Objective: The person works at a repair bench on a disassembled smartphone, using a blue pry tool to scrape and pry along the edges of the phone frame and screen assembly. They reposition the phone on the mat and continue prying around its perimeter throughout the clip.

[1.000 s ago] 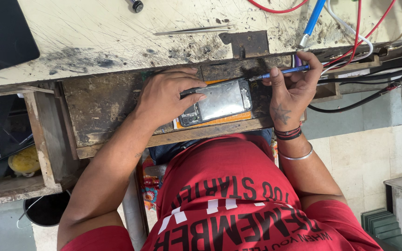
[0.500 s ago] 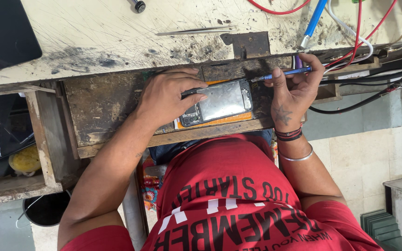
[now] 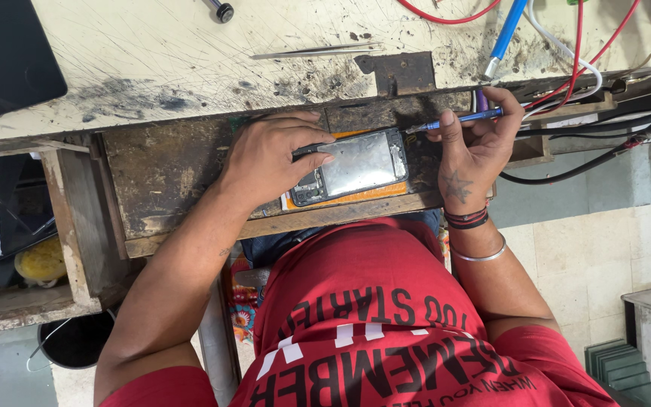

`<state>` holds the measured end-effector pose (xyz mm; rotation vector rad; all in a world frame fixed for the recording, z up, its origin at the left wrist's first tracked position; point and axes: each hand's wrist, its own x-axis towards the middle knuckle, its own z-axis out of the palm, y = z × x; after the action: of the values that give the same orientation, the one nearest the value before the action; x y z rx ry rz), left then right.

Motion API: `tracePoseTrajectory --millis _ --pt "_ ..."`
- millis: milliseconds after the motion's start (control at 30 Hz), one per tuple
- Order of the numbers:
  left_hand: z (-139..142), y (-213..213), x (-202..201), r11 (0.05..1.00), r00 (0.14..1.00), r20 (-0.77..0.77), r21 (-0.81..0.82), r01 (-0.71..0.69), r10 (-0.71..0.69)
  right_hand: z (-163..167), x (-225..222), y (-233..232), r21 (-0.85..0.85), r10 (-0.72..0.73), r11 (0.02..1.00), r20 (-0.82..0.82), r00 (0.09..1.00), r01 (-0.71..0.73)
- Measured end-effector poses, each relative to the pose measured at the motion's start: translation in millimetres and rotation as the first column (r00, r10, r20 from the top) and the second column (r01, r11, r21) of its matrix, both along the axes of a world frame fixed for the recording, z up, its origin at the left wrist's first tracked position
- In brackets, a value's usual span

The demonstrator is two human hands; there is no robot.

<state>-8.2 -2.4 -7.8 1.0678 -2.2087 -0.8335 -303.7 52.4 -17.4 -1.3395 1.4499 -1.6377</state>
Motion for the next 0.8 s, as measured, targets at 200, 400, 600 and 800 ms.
tracePoseTrajectory --millis 200,400,600,800 --pt "0.5 0.3 -0.3 1.000 1.000 0.002 0.018 -0.009 0.009 -2.0 0.6 -0.3 -0.017 -0.001 1.000 0.005 1.000 0.001" --pt "0.1 0.4 1.2 1.000 1.000 -0.008 -0.011 0.007 -0.007 -2.8 0.9 -1.4 -0.023 0.009 1.000 0.051 0.999 -0.008" --pt "0.2 0.5 1.0 1.000 1.000 -0.002 -0.020 0.006 -0.006 -2.4 1.8 -1.0 -0.010 -0.004 1.000 0.025 1.000 0.004" --pt "1.2 1.2 1.3 1.000 1.000 0.009 -0.008 0.004 -0.004 -2.6 2.1 -1.0 -0.012 -0.002 1.000 0.045 0.999 0.003"
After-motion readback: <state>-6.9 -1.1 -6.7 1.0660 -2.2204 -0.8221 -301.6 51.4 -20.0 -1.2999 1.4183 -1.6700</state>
